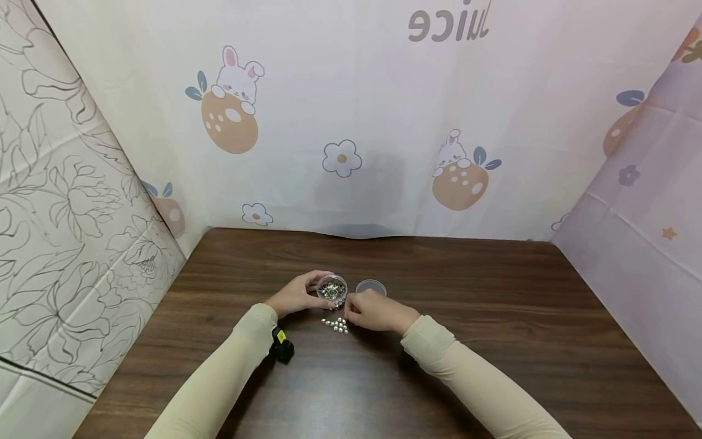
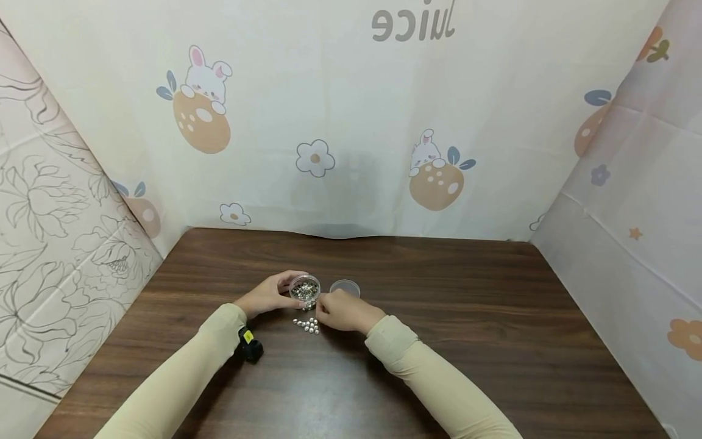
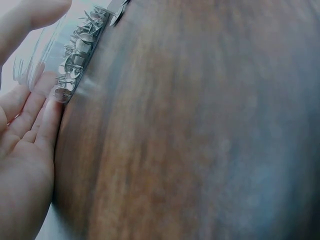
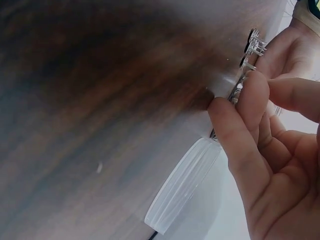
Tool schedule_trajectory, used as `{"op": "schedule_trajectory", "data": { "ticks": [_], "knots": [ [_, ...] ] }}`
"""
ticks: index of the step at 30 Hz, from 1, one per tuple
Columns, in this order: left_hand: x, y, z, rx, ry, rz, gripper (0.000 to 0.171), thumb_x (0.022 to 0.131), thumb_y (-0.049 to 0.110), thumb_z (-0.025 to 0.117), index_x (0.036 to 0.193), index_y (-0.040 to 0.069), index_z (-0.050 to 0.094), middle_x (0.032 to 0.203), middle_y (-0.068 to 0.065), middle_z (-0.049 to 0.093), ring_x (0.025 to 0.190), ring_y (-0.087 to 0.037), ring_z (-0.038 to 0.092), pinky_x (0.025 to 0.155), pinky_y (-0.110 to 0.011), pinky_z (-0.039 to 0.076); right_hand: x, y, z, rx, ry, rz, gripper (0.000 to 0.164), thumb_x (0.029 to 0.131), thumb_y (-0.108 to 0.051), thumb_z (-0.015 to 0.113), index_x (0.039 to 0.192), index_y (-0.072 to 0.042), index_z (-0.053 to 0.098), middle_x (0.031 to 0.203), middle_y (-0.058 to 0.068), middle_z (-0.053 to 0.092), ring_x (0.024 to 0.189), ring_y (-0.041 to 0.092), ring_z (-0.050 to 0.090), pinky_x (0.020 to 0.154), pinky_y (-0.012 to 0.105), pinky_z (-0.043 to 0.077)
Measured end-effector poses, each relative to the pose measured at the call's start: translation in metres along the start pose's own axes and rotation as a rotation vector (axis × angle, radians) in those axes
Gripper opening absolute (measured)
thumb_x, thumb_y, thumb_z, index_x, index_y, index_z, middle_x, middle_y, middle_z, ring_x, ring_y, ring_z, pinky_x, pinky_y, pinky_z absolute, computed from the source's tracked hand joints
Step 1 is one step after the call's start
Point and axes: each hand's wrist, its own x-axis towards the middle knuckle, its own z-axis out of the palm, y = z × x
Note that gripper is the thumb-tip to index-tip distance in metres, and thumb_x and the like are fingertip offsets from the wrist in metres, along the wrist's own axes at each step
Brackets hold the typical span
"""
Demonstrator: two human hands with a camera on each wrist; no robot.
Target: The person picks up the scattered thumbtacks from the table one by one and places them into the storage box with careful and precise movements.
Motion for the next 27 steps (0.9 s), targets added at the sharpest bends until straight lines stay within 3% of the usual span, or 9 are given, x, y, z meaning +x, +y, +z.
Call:
{"op": "schedule_trajectory", "data": {
  "ticks": [4, 8, 12, 19, 27],
  "knots": [
    [0.001, -0.005, 0.001, 0.016, 0.022, -0.016, 0.070, 0.072, 0.025, 0.081, 0.134, 0.024, 0.048, 0.122, -0.002, 0.059, 0.109, -0.013, 0.053, 0.097, -0.046, 0.042, 0.000, 0.001, 0.000, 0.018, 0.009, 0.005, 0.011, 0.095, -0.014, 0.050, 0.087, -0.015, 0.057, 0.068, -0.009, 0.056, 0.054, 0.001, 0.048, 0.051, 0.020, 0.043],
    [0.003, -0.009, 0.001, 0.014, 0.028, -0.016, 0.068, 0.071, 0.027, 0.082, 0.131, 0.028, 0.050, 0.121, 0.000, 0.059, 0.109, -0.012, 0.053, 0.096, -0.045, 0.043, 0.000, 0.000, -0.001, 0.051, 0.027, 0.013, 0.010, 0.096, -0.015, 0.050, 0.089, -0.014, 0.057, 0.067, -0.008, 0.057, 0.054, 0.002, 0.049, 0.050, 0.021, 0.044],
    [0.003, -0.009, 0.001, 0.008, 0.024, -0.007, 0.067, 0.072, 0.025, 0.081, 0.131, 0.027, 0.049, 0.122, -0.002, 0.059, 0.110, -0.013, 0.052, 0.097, -0.046, 0.043, 0.001, -0.001, -0.003, 0.063, 0.087, 0.014, 0.008, 0.095, -0.015, 0.051, 0.090, -0.012, 0.057, 0.066, -0.008, 0.057, 0.053, 0.003, 0.048, 0.050, 0.021, 0.044],
    [-0.008, 0.019, -0.001, 0.000, -0.018, -0.011, 0.069, 0.077, 0.017, 0.077, 0.137, 0.011, 0.044, 0.127, -0.016, 0.055, 0.114, -0.025, 0.050, 0.098, -0.051, 0.040, 0.005, -0.003, -0.008, 0.088, 0.213, 0.050, 0.005, 0.095, -0.018, 0.053, 0.093, -0.015, 0.056, 0.066, -0.010, 0.058, 0.053, 0.003, 0.049, 0.049, 0.023, 0.045],
    [-0.008, 0.022, -0.001, 0.008, -0.036, -0.001, 0.069, 0.078, 0.016, 0.076, 0.138, 0.009, 0.043, 0.129, -0.018, 0.053, 0.115, -0.025, 0.049, 0.099, -0.051, 0.039, 0.008, -0.002, -0.011, 0.105, 0.303, 0.043, 0.007, 0.095, -0.017, 0.050, 0.095, -0.015, 0.057, 0.066, -0.008, 0.057, 0.048, 0.003, 0.044, 0.046, 0.021, 0.042]
  ]
}}
